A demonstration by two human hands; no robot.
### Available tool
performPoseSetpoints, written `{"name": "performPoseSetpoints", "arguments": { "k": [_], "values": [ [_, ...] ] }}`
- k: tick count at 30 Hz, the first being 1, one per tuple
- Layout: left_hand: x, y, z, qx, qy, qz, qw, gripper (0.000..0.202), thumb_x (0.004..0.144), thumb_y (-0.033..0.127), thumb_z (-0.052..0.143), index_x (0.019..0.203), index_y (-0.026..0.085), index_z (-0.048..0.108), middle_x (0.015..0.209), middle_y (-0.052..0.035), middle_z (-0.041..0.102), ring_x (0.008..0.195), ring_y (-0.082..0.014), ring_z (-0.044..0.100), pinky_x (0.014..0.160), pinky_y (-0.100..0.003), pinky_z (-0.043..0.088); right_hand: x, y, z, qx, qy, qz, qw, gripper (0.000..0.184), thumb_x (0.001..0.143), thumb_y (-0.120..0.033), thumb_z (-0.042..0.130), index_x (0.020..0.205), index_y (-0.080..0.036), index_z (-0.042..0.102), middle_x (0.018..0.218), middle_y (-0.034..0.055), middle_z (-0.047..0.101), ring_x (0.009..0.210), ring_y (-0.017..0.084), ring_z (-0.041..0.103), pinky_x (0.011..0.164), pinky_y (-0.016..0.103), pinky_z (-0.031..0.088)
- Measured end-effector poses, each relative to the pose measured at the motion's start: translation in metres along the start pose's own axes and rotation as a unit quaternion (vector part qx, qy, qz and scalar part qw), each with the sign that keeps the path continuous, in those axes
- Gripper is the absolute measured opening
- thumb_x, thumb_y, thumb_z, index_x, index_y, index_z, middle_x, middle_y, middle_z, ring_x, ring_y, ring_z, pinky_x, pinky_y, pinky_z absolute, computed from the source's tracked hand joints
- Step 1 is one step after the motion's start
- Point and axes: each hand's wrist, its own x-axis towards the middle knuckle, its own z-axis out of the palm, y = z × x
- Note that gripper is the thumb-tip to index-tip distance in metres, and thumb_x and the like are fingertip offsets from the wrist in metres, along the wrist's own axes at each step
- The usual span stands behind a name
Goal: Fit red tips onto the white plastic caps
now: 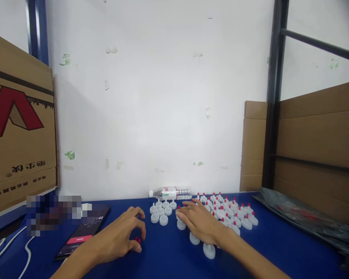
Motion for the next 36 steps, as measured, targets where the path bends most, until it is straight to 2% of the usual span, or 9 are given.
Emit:
{"name": "performPoseSetpoints", "arguments": {
  "k": [5, 10, 14, 19, 22, 25, 27, 31, 36],
  "values": [
    [0.003, -0.004, 0.010, -0.020, 0.004, 0.011, 1.000, 0.016, 0.081, 0.010, 0.070, 0.085, 0.026, 0.070, 0.133, -0.0023, 0.053, 0.136, -0.0288, 0.045, 0.111, -0.043, 0.037, -0.001, 0.000, -0.001, 0.002, 0.005, -0.004, 1.000, 0.047, 0.109, -0.039, 0.026, 0.122, -0.024, 0.068, 0.130, 0.0052, 0.069, 0.134, 0.031, 0.051, 0.115, 0.055, 0.025],
    [0.004, 0.002, 0.013, 0.008, 0.014, 0.044, 0.999, 0.017, 0.084, 0.005, 0.064, 0.083, 0.022, 0.066, 0.119, -0.0016, 0.058, 0.116, -0.0222, 0.055, 0.101, -0.036, 0.043, 0.000, 0.001, 0.001, -0.010, 0.004, -0.004, 1.000, 0.048, 0.109, -0.039, 0.026, 0.109, -0.023, 0.072, 0.120, 0.0064, 0.073, 0.130, 0.031, 0.054, 0.112, 0.056, 0.030],
    [0.008, 0.004, 0.014, 0.012, 0.054, 0.086, 0.995, 0.011, 0.096, 0.017, 0.056, 0.090, 0.023, 0.063, 0.108, -0.0006, 0.061, 0.103, -0.0193, 0.057, 0.095, -0.033, 0.043, -0.001, -0.001, -0.001, -0.008, 0.009, -0.003, 1.000, 0.048, 0.110, -0.039, 0.026, 0.106, -0.022, 0.071, 0.113, 0.0064, 0.075, 0.132, 0.030, 0.053, 0.114, 0.055, 0.026],
    [0.018, -0.001, 0.023, 0.053, 0.127, 0.090, 0.986, 0.021, 0.106, 0.032, 0.043, 0.099, 0.024, 0.062, 0.095, 0.0002, 0.064, 0.091, -0.0203, 0.058, 0.086, -0.034, 0.044, -0.002, -0.005, -0.005, -0.003, -0.013, -0.019, 1.000, 0.047, 0.110, -0.037, 0.027, 0.098, -0.022, 0.070, 0.103, 0.0053, 0.076, 0.136, 0.030, 0.049, 0.114, 0.056, 0.026],
    [0.028, -0.005, 0.037, 0.116, 0.168, 0.099, 0.974, 0.023, 0.106, 0.027, 0.043, 0.120, 0.025, 0.061, 0.106, -0.0036, 0.066, 0.099, -0.0238, 0.058, 0.091, -0.039, 0.044, 0.000, -0.005, -0.008, -0.006, 0.029, -0.031, 0.999, 0.044, 0.109, -0.033, 0.030, 0.088, -0.022, 0.067, 0.094, 0.0027, 0.075, 0.124, 0.026, 0.057, 0.113, 0.053, 0.028],
    [0.040, -0.008, 0.055, 0.198, 0.191, 0.109, 0.955, 0.043, 0.104, 0.015, 0.038, 0.145, 0.027, 0.047, 0.108, -0.0070, 0.065, 0.098, -0.0252, 0.057, 0.090, -0.040, 0.045, 0.002, -0.005, -0.011, -0.015, 0.101, -0.057, 0.993, 0.040, 0.109, -0.029, 0.034, 0.084, -0.022, 0.064, 0.090, 0.0003, 0.073, 0.104, 0.020, 0.062, 0.112, 0.048, 0.028],
    [0.047, -0.011, 0.066, 0.242, 0.187, 0.116, 0.945, 0.062, 0.096, 0.001, 0.036, 0.153, 0.026, 0.037, 0.108, -0.0078, 0.063, 0.095, -0.0242, 0.056, 0.088, -0.039, 0.047, 0.003, -0.007, -0.013, -0.017, 0.141, -0.083, 0.986, 0.037, 0.108, -0.026, 0.036, 0.084, -0.021, 0.064, 0.086, 0.0001, 0.072, 0.094, 0.017, 0.062, 0.112, 0.045, 0.029],
    [0.054, -0.016, 0.078, 0.289, 0.168, 0.103, 0.937, 0.087, 0.077, -0.015, 0.036, 0.153, 0.027, 0.036, 0.114, -0.0085, 0.060, 0.100, -0.0243, 0.055, 0.091, -0.039, 0.047, 0.002, -0.012, -0.013, -0.038, 0.174, -0.136, 0.975, 0.036, 0.106, -0.023, 0.038, 0.080, -0.020, 0.062, 0.079, 0.0009, 0.069, 0.083, 0.016, 0.061, 0.111, 0.044, 0.030],
    [0.048, -0.006, 0.068, 0.271, 0.153, 0.103, 0.945, 0.065, 0.088, -0.007, 0.038, 0.140, 0.028, 0.050, 0.112, -0.0074, 0.060, 0.098, -0.0243, 0.056, 0.092, -0.041, 0.047, 0.001, -0.018, -0.009, -0.075, 0.176, -0.167, 0.967, 0.034, 0.104, -0.023, 0.041, 0.078, -0.020, 0.062, 0.077, 0.0014, 0.069, 0.082, 0.017, 0.060, 0.109, 0.045, 0.033]
  ]
}}
